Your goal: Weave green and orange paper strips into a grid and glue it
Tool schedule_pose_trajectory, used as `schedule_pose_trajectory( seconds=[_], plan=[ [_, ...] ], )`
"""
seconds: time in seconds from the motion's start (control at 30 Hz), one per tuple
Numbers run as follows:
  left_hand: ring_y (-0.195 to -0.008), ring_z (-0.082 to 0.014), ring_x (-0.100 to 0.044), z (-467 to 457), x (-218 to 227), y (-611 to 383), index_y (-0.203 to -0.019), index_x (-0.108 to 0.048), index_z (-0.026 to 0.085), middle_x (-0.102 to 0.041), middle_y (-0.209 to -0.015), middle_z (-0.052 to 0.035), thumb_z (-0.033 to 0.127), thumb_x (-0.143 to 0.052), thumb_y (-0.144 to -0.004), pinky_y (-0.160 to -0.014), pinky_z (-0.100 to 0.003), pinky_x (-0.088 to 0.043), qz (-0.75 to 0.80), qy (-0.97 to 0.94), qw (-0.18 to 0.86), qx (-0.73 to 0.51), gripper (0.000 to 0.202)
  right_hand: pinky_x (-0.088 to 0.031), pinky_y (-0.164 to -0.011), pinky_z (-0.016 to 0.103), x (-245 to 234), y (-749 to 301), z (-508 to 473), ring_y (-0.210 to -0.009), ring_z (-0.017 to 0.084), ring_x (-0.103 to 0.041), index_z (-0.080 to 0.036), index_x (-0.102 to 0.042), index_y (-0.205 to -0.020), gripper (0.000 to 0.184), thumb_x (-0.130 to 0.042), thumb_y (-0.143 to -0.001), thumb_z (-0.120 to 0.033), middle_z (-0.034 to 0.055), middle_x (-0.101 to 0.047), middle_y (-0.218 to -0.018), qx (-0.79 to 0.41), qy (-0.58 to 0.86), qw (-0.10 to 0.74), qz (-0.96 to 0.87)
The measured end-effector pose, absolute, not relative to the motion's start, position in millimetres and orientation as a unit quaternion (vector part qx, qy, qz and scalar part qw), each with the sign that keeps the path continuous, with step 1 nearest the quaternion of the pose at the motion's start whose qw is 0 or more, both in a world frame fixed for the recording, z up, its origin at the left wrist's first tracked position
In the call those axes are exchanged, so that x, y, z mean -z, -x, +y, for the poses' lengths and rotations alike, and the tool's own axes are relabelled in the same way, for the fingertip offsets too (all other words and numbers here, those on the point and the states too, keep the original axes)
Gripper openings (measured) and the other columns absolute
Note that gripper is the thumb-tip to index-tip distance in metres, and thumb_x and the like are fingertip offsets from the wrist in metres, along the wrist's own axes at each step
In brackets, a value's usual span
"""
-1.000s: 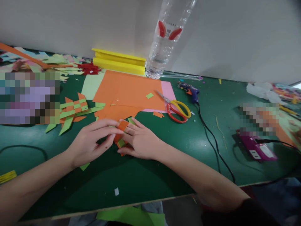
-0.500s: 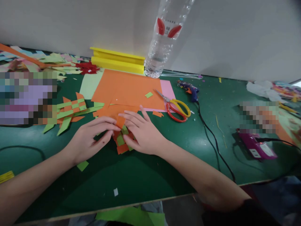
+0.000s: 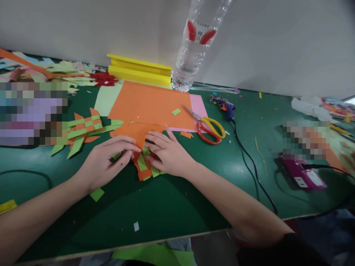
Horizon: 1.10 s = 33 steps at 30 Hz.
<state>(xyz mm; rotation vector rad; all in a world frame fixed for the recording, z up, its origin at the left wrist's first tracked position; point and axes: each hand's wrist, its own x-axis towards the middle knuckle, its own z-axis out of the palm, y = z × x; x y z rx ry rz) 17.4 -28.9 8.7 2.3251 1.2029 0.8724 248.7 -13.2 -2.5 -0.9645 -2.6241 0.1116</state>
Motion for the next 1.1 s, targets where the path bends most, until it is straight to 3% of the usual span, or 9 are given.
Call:
schedule_pose_trajectory(
  seconds=[0.13, 0.23, 0.37, 0.57, 0.73, 0.9, 1.1],
  plan=[
    [-0.092, -0.0176, -0.067, -28.6, -7.5, -17.8, -0.095, -0.071, 0.024, -0.071, -0.101, -0.003, 0.028, -0.046, -0.095, -0.077, -0.027, -0.054, 0.434, -0.824, 0.191, -0.308, 0.026, -0.014, -0.12, 0.054, 5.0, -249.0, -11.6, -0.129, 0.025, -0.051, -0.017, -0.068, -0.109, 0.025, -0.054, -0.092, -0.027, 0.0108, -0.063, -0.129, -0.026, 0.324, 0.188, -0.927],
    [-0.092, -0.0178, -0.067, -28.9, -8.9, -19.6, -0.094, -0.071, 0.023, -0.071, -0.101, -0.0031, 0.028, -0.045, -0.095, -0.079, -0.027, -0.054, 0.432, -0.827, 0.179, -0.312, 0.026, -0.024, -0.117, 0.05, 6.9, -249.6, -9.5, -0.121, 0.023, -0.056, -0.018, -0.069, -0.097, 0.016, -0.056, -0.09, -0.024, 0.0101, -0.066, -0.122, -0.008, 0.29, 0.219, -0.932],
    [-0.091, -0.0178, -0.067, -29.4, -12.3, -21.8, -0.091, -0.07, 0.022, -0.072, -0.1, -0.0032, 0.026, -0.046, -0.094, -0.08, -0.027, -0.054, 0.428, -0.833, 0.164, -0.311, 0.025, -0.04, -0.104, 0.04, 6.5, -249.9, -8.3, -0.104, 0.019, -0.062, -0.017, -0.064, -0.099, 0.014, -0.057, -0.088, -0.019, 0.0077, -0.071, -0.108, 0.001, 0.241, 0.268, -0.933],
    [-0.091, -0.0178, -0.068, -29.5, -8.7, -20.2, -0.093, -0.069, 0.023, -0.071, -0.101, -0.0028, 0.026, -0.045, -0.095, -0.08, -0.027, -0.054, 0.423, -0.834, 0.151, -0.32, 0.024, -0.047, -0.089, 0.033, -0.7, -250.1, -11.8, -0.078, 0.014, -0.062, -0.017, -0.058, -0.098, 0.012, -0.057, -0.087, -0.014, 0.0013, -0.071, -0.08, 0.02, 0.208, 0.343, -0.916],
    [-0.092, -0.0185, -0.069, -28.7, -9.4, -20.7, -0.094, -0.067, 0.021, -0.073, -0.102, -0.0041, 0.025, -0.044, -0.095, -0.082, -0.028, -0.055, 0.403, -0.845, 0.185, -0.298, 0.024, -0.049, -0.076, 0.027, -6.7, -250.8, -13.7, -0.085, 0.013, -0.064, -0.016, -0.056, -0.109, 0.019, -0.06, -0.09, -0.019, 0.0018, -0.074, -0.085, 0.043, 0.153, 0.383, -0.91],
    [-0.097, -0.0193, -0.067, -27.2, -6.7, -25.1, -0.095, -0.067, 0.021, -0.072, -0.105, -0.0049, 0.023, -0.044, -0.096, -0.087, -0.032, -0.053, 0.364, -0.868, 0.189, -0.28, 0.023, -0.048, -0.07, 0.026, -8.6, -250.4, -15.7, -0.077, 0.012, -0.063, -0.016, -0.059, -0.104, 0.02, -0.065, -0.088, -0.027, -0.0011, -0.075, -0.085, 0.078, 0.155, 0.41, -0.895],
    [-0.092, -0.0218, -0.062, -28.9, -1.4, -24.9, -0.09, -0.066, 0.02, -0.069, -0.099, -0.0071, 0.023, -0.042, -0.097, -0.08, -0.037, -0.048, 0.337, -0.899, 0.13, -0.249, 0.025, -0.045, -0.076, 0.032, -7.9, -250.4, -16.6, -0.086, 0.015, -0.065, -0.018, -0.059, -0.11, 0.021, -0.053, -0.09, -0.016, 0.0033, -0.075, -0.098, 0.058, 0.233, 0.421, -0.875]
  ],
)
